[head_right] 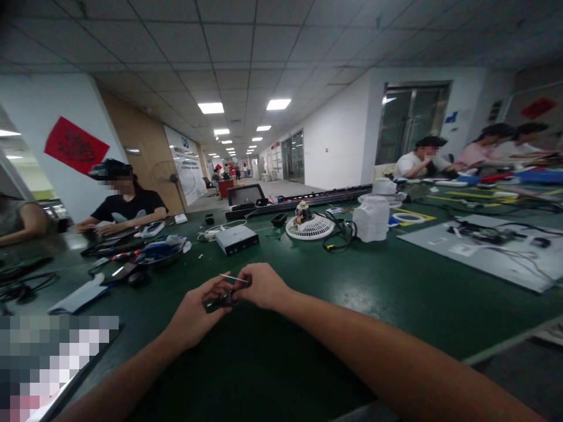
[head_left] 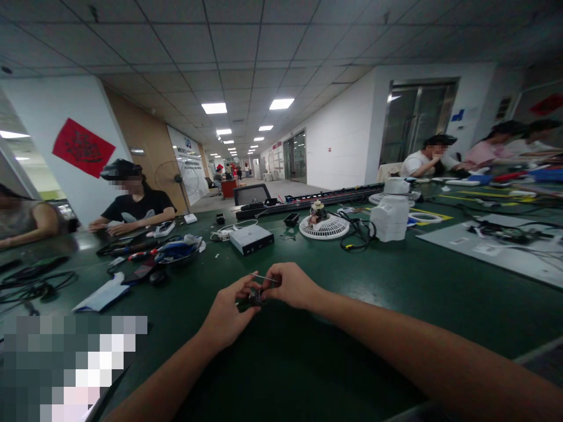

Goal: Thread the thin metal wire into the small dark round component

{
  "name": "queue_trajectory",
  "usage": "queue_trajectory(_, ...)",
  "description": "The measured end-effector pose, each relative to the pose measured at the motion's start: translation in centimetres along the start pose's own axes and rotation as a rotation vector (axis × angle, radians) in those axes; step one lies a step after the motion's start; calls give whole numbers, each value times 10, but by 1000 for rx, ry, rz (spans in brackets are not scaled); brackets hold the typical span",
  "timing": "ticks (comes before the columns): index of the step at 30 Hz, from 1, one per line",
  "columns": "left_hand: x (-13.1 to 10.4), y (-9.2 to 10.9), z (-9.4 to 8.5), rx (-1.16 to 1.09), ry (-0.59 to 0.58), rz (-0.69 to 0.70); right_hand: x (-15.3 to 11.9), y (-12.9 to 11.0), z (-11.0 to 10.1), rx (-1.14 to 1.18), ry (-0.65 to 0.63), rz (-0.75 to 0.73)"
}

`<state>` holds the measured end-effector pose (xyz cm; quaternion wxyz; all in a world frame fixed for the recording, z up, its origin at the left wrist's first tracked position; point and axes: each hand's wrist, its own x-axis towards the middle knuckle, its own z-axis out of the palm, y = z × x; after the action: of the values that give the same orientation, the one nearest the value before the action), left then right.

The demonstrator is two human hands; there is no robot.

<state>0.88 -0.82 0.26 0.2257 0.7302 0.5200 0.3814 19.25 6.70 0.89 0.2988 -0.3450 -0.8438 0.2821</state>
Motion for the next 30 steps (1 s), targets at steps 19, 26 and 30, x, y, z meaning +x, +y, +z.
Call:
queue_trajectory(19,-2,2,2,60,72,90,1,0,5,483,-235,381)
queue_trajectory(26,4,-8,-7,142,224,17,1,11,-19,-294,-14,-153)
queue_trajectory(30,6,-15,-10,172,219,11,-1,15,-27,-537,-107,-290)
